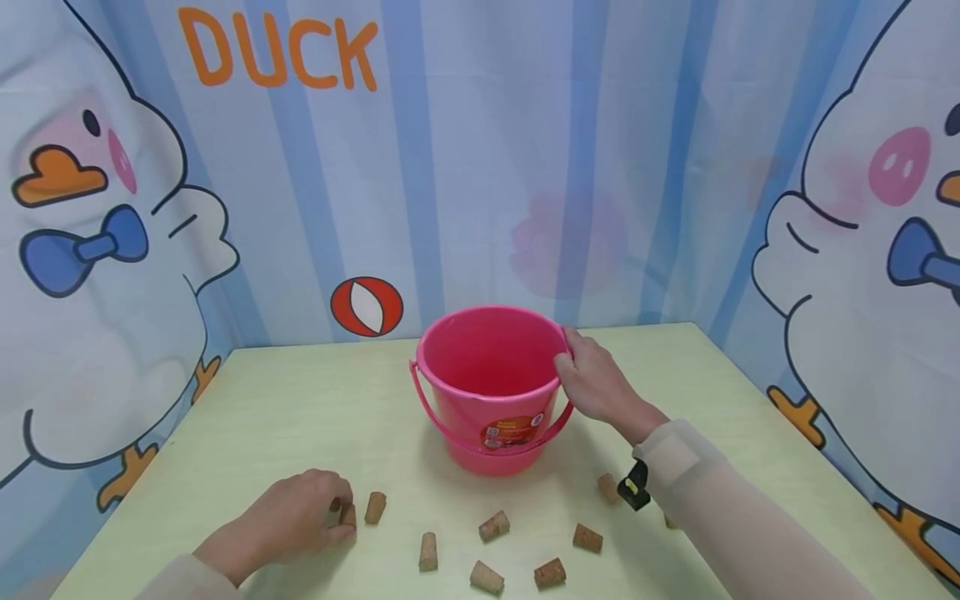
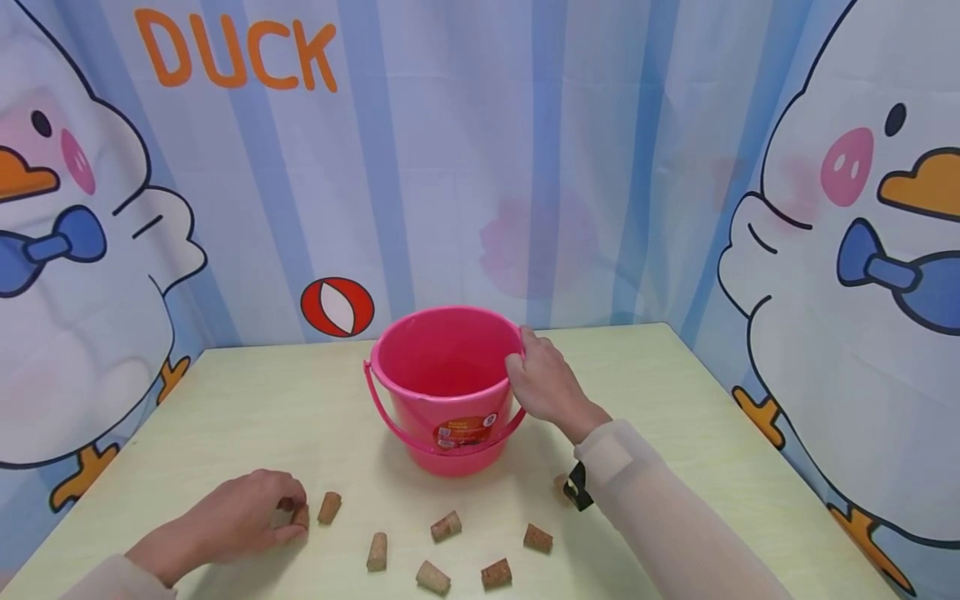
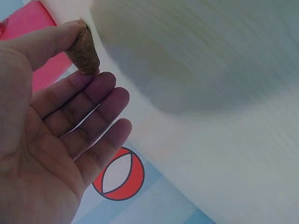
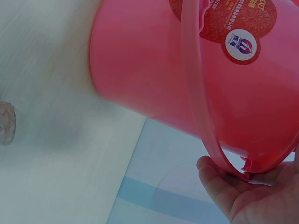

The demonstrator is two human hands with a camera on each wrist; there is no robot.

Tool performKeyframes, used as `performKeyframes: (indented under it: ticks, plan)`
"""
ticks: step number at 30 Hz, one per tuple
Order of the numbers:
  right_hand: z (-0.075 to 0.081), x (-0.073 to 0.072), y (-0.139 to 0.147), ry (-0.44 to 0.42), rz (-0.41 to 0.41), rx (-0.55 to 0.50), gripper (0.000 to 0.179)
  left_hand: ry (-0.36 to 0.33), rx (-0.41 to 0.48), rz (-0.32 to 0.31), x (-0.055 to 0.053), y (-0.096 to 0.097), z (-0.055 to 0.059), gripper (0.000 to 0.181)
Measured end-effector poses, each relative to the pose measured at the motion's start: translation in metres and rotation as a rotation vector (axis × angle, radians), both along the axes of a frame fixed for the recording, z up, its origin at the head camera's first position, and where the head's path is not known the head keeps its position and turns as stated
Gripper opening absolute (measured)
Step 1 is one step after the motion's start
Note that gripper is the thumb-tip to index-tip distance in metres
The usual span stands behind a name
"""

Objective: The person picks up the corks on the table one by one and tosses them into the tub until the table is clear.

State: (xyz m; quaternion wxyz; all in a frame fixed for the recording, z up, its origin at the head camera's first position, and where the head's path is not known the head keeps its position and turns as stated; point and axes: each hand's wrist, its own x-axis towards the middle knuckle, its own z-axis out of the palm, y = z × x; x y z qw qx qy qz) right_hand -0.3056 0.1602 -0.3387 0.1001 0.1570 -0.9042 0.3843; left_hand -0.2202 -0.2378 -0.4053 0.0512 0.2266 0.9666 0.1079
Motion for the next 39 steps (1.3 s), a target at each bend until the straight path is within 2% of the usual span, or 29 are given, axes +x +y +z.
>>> performKeyframes:
  ticks: [6, 21, 25, 30, 39]
  plan:
    - [0.0, 0.0, 0.0, 0.0, -0.004, 0.006, 0.051, 0.011, 0.007, 0.017, -0.001, 0.001, 0.005, 0.02]
    - [0.0, 0.0, 0.0, 0.01, -0.001, 0.002, 0.05, 0.158, 0.018, 0.003, 0.0, 0.009, 0.016, 0.024]
    - [0.0, -0.001, 0.0, 0.014, -0.001, 0.002, 0.05, 0.157, 0.037, 0.011, -0.001, 0.013, 0.019, 0.023]
    - [0.0, -0.001, 0.0, 0.013, -0.001, 0.001, 0.052, 0.125, 0.056, 0.051, -0.002, 0.02, 0.023, 0.022]
    - [0.0, 0.0, 0.0, 0.01, -0.006, 0.008, 0.052, 0.105, 0.052, 0.107, -0.004, 0.027, 0.028, 0.019]
